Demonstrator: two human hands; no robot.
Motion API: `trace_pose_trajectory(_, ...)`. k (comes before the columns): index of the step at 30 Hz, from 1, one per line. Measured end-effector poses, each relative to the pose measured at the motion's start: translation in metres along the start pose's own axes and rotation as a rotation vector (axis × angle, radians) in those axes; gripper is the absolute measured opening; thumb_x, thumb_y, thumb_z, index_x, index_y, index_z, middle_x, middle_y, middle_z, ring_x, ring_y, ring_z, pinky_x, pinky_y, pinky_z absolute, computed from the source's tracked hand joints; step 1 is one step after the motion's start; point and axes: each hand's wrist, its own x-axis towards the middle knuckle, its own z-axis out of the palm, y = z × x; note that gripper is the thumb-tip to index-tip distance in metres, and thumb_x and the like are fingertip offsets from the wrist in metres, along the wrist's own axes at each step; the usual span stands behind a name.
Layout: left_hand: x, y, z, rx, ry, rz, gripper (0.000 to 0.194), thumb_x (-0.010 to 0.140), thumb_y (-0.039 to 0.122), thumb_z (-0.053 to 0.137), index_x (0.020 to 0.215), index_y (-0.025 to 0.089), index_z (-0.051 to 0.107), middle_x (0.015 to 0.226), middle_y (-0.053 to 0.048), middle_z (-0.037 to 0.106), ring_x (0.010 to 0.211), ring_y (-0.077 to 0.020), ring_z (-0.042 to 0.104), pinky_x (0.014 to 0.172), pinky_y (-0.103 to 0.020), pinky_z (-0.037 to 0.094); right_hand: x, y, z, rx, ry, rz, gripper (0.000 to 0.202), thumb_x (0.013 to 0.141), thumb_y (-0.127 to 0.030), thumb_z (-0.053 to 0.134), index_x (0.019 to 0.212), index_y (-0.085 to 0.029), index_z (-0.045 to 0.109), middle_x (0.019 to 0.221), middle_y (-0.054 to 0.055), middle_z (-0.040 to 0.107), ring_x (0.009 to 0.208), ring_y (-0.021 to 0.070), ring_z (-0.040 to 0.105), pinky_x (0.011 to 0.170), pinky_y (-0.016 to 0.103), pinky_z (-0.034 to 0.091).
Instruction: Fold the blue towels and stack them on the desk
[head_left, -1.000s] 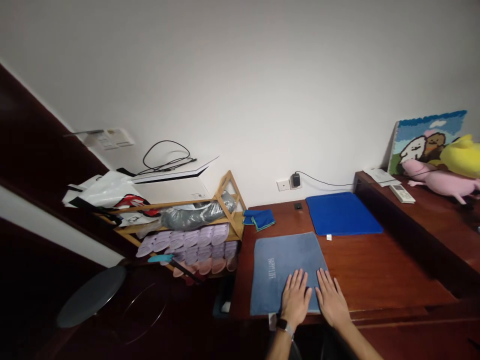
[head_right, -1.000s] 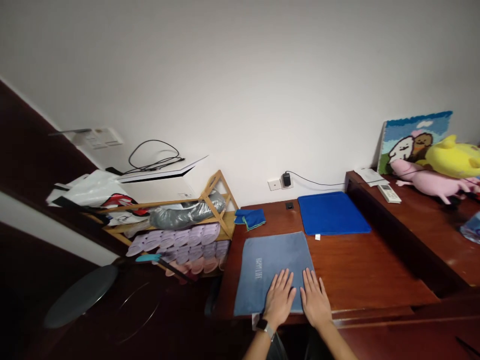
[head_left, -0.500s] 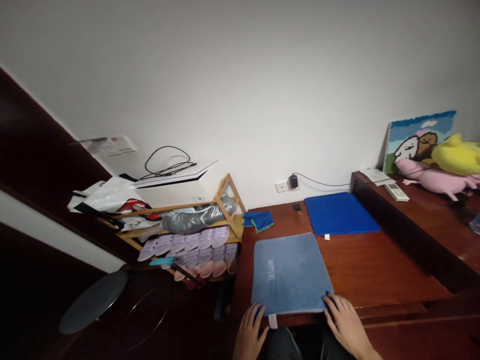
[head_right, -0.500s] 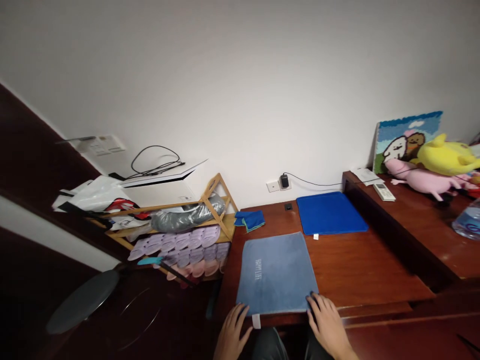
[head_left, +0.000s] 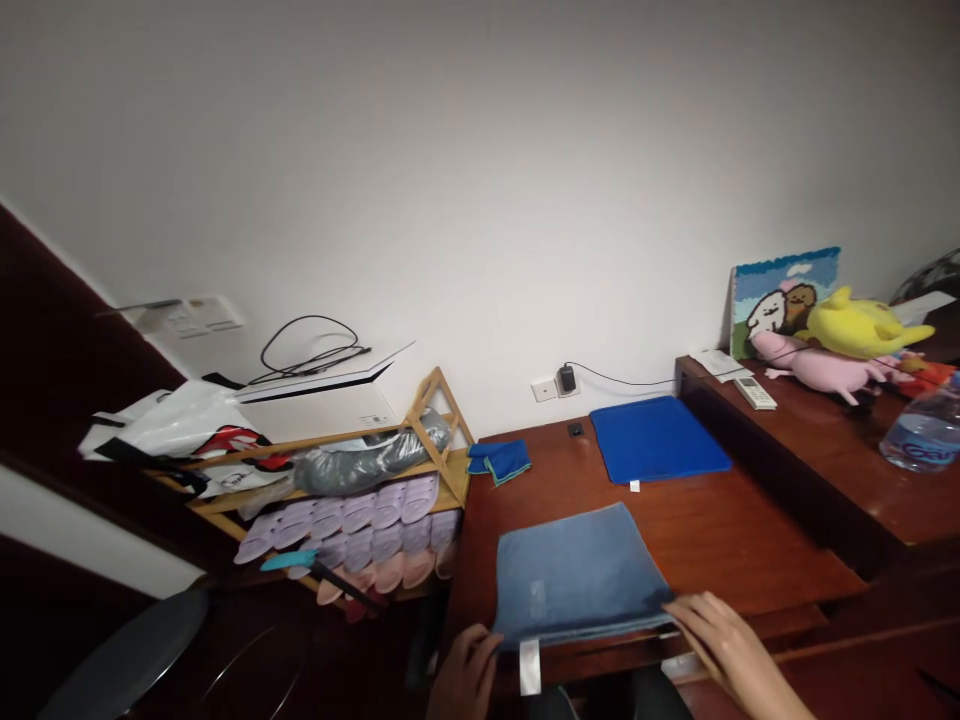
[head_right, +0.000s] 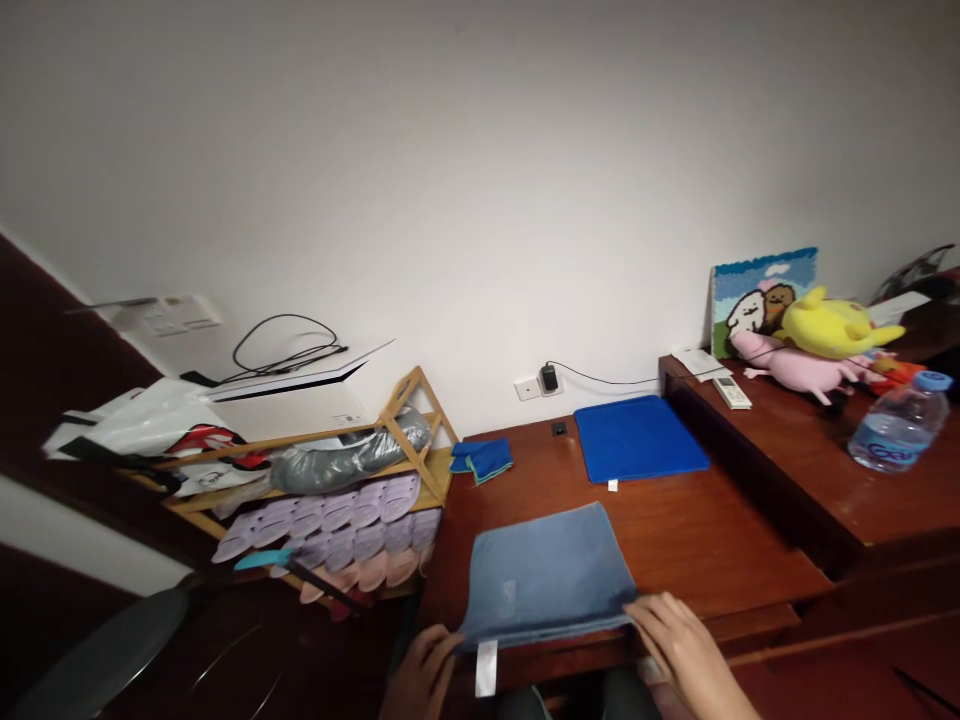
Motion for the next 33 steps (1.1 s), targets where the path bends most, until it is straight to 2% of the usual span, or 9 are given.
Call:
trace_pose_trajectory(3,0.055,0.025,-0.038,-0.150,-0.043,-0.108,0.039,0.107,0.048,0.044,0.116,0.035,0.079,0.113,-0.003,0.083,0.103,-0.0228,0.079,0.093,-0.036,0.067,0.016,-0.002,-0.069,0.146,-0.111,-0.004,0.043,0.105,-0.052,0.045,0.132,-0.040,0.076,0.128,0.005,0.078,0.112,0.0257,0.076,0.097,0.035,0.063)
trace_pose_trajectory(7,0.133,0.057,-0.087,-0.374,-0.094,-0.116,0.032,0.097,0.058,0.063,0.108,0.034,0.081,0.104,-0.001,0.084,0.098,-0.0252,0.079,0.094,-0.041,0.066,0.036,0.006,-0.153,0.172,0.004,-0.029,0.042,0.100,-0.056,0.056,0.133,-0.038,0.076,0.127,0.009,0.078,0.113,0.0287,0.075,0.097,0.037,0.063)
trace_pose_trajectory(11,0.204,0.080,-0.096,-0.528,-0.261,-0.115,0.032,0.088,0.060,0.073,0.095,0.030,0.084,0.097,-0.003,0.085,0.091,-0.0253,0.078,0.087,-0.038,0.065,0.063,0.032,-0.194,0.136,0.067,-0.003,0.040,0.099,-0.060,0.058,0.117,-0.033,0.082,0.119,0.011,0.079,0.103,0.0298,0.077,0.093,0.041,0.063)
trace_pose_trajectory(15,0.273,0.095,-0.056,-0.714,-0.428,-0.098,0.041,0.083,0.060,0.077,0.092,0.021,0.084,0.094,-0.007,0.085,0.084,-0.0234,0.077,0.078,-0.033,0.062,0.116,0.076,-0.195,0.166,0.019,0.085,0.050,0.097,-0.067,0.054,0.107,-0.027,0.082,0.110,0.012,0.082,0.087,0.0273,0.077,0.083,0.040,0.064)
trace_pose_trajectory(17,0.309,0.100,-0.030,-0.766,-0.441,-0.088,0.045,0.079,0.061,0.081,0.088,0.018,0.083,0.087,-0.008,0.084,0.074,-0.0213,0.075,0.071,-0.031,0.060,0.150,0.100,-0.191,0.164,0.042,0.120,0.053,0.095,-0.068,0.054,0.106,-0.025,0.082,0.108,0.012,0.082,0.089,0.0287,0.078,0.085,0.041,0.063)
trace_pose_trajectory(22,0.398,0.108,0.018,-0.779,-0.220,-0.152,0.054,0.080,0.068,0.076,0.092,0.015,0.078,0.064,-0.002,0.074,0.044,-0.0136,0.059,0.051,-0.027,0.049,0.245,0.136,-0.201,0.062,0.262,0.091,0.049,0.097,-0.056,0.050,0.106,-0.019,0.080,0.111,0.013,0.082,0.105,0.0302,0.075,0.100,0.044,0.057)
trace_pose_trajectory(26,0.455,0.114,0.043,-0.769,-0.016,-0.176,0.054,0.091,0.066,0.064,0.109,0.016,0.074,0.065,-0.002,0.073,0.060,-0.0194,0.072,0.064,-0.030,0.057,0.304,0.150,-0.219,-0.025,0.492,0.072,0.039,0.098,-0.043,0.050,0.111,-0.019,0.077,0.116,0.012,0.080,0.111,0.0271,0.072,0.104,0.043,0.053)
trace_pose_trajectory(29,0.473,0.119,0.068,-0.749,0.058,-0.167,0.047,0.096,0.061,0.060,0.110,0.018,0.074,0.087,-0.008,0.081,0.083,-0.0228,0.078,0.077,-0.033,0.061,0.325,0.168,-0.217,-0.070,0.541,0.089,0.039,0.098,-0.041,0.048,0.115,-0.018,0.075,0.119,0.012,0.078,0.114,0.0258,0.070,0.107,0.042,0.051)
trace_pose_trajectory(33,0.452,0.127,0.114,-0.664,0.042,-0.155,0.036,0.099,0.049,0.058,0.110,0.020,0.075,0.107,-0.011,0.082,0.097,-0.0242,0.078,0.090,-0.039,0.062,0.319,0.205,-0.183,-0.103,0.507,0.183,0.041,0.094,-0.037,0.045,0.113,-0.016,0.075,0.117,0.014,0.079,0.112,0.0260,0.070,0.106,0.043,0.052)
